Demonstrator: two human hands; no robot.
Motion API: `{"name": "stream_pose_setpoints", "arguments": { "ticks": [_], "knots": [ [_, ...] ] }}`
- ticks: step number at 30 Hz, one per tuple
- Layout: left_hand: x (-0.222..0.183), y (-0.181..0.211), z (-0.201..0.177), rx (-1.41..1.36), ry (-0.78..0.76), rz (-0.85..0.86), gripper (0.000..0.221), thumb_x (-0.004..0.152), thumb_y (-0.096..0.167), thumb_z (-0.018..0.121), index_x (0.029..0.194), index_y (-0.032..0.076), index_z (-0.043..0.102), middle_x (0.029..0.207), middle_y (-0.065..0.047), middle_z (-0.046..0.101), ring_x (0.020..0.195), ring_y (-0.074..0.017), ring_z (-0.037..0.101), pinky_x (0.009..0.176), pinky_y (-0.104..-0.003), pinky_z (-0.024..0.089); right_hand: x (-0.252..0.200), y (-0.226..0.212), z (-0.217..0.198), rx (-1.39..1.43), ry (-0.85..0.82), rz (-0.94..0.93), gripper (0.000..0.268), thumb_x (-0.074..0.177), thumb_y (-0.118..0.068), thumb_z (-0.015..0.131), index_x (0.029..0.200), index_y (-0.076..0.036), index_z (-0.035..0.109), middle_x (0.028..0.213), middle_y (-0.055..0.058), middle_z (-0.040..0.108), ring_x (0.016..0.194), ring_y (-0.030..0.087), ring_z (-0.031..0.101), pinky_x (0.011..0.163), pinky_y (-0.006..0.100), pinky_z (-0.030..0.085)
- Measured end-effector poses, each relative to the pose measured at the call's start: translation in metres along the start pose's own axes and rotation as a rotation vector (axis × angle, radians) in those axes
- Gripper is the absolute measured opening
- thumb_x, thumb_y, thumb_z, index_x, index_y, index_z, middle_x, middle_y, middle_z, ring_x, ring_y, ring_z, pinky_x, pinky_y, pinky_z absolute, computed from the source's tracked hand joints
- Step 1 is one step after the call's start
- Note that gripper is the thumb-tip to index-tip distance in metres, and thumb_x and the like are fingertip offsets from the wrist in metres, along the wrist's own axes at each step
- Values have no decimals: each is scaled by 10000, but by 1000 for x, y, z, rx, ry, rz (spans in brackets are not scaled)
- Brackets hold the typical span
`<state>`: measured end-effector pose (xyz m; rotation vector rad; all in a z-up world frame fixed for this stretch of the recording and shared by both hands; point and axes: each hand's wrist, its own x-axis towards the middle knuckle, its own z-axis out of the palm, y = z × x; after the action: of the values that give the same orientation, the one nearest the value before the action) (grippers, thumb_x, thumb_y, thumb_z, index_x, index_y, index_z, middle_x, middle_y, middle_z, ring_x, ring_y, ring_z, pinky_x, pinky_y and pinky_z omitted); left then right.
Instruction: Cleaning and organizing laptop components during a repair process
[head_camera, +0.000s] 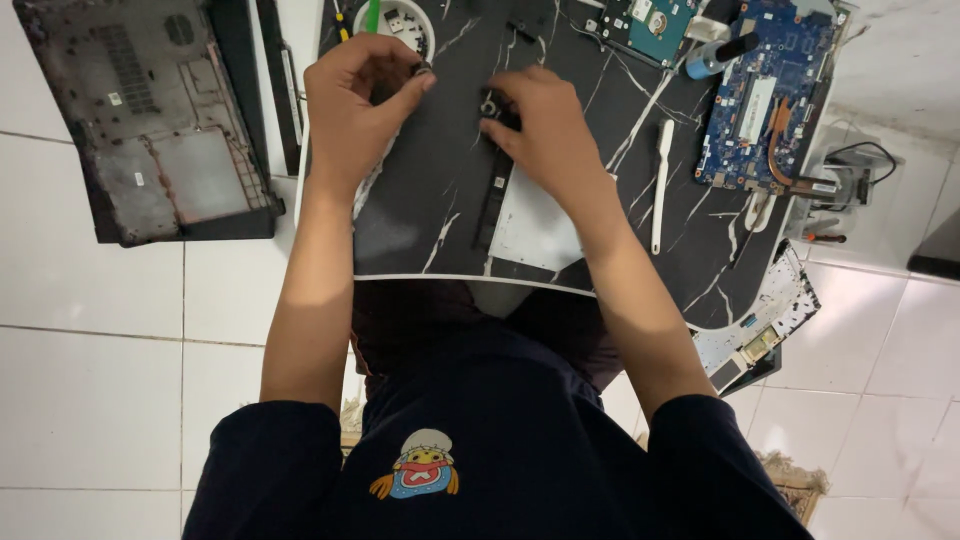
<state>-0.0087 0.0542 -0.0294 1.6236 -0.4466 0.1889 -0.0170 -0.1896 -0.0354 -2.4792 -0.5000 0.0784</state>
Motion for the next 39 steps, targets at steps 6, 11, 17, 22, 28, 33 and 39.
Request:
{"name": "stream_pose_setpoints", "arguments": {
  "ticks": [6,11,17,22,28,33,39],
  "knots": [
    [-1,3,1,-25,28,-27,132,1012,-23,773,1076,27,669,1004,-114,697,936,-204,691,825,-323,588,5,-2,4,75,16,-39,286,856,36,720,1138,1,748,922,145,694,813,276,671,755,394,532],
    [-1,5,2,44,-1,20,134,1011,-46,771,1088,11,677,998,-127,685,899,-212,663,804,-330,570,9,-6,4,40,-8,-12,393,848,-145,841,1204,-31,719,1028,165,673,870,314,652,800,427,492],
    [-1,1,3,149,-5,72,140,995,-28,798,1072,9,688,980,-135,694,876,-231,676,772,-343,576,34,17,38,-92,22,-117,129,798,8,611,740,-54,514,807,154,504,789,386,533,633,466,371],
    [-1,0,5,174,-7,68,142,977,-17,810,1056,20,697,976,-117,694,834,-207,663,750,-333,559,64,26,37,-94,222,-226,200,943,37,673,1127,3,742,1040,188,613,963,393,622,782,493,529],
    [-1,-5,4,199,5,72,168,952,-41,810,1038,29,685,948,-105,676,796,-201,633,741,-335,540,58,36,29,-58,263,-145,236,923,29,718,1156,0,697,1089,189,665,1009,388,651,857,488,528],
    [-1,-2,8,207,-30,126,160,995,-32,794,1085,28,677,986,-127,654,829,-236,623,772,-376,545,16,18,-5,-61,374,-92,145,972,2,719,1114,-21,734,1006,127,706,823,266,705,759,408,567],
    [-3,2,29,171,-141,81,160,1001,-1,790,1109,31,677,941,-124,636,778,-225,621,731,-363,554,-22,-6,-27,143,320,42,156,1018,-55,731,1157,15,724,1015,172,735,902,292,741,813,399,655]
  ]
}}
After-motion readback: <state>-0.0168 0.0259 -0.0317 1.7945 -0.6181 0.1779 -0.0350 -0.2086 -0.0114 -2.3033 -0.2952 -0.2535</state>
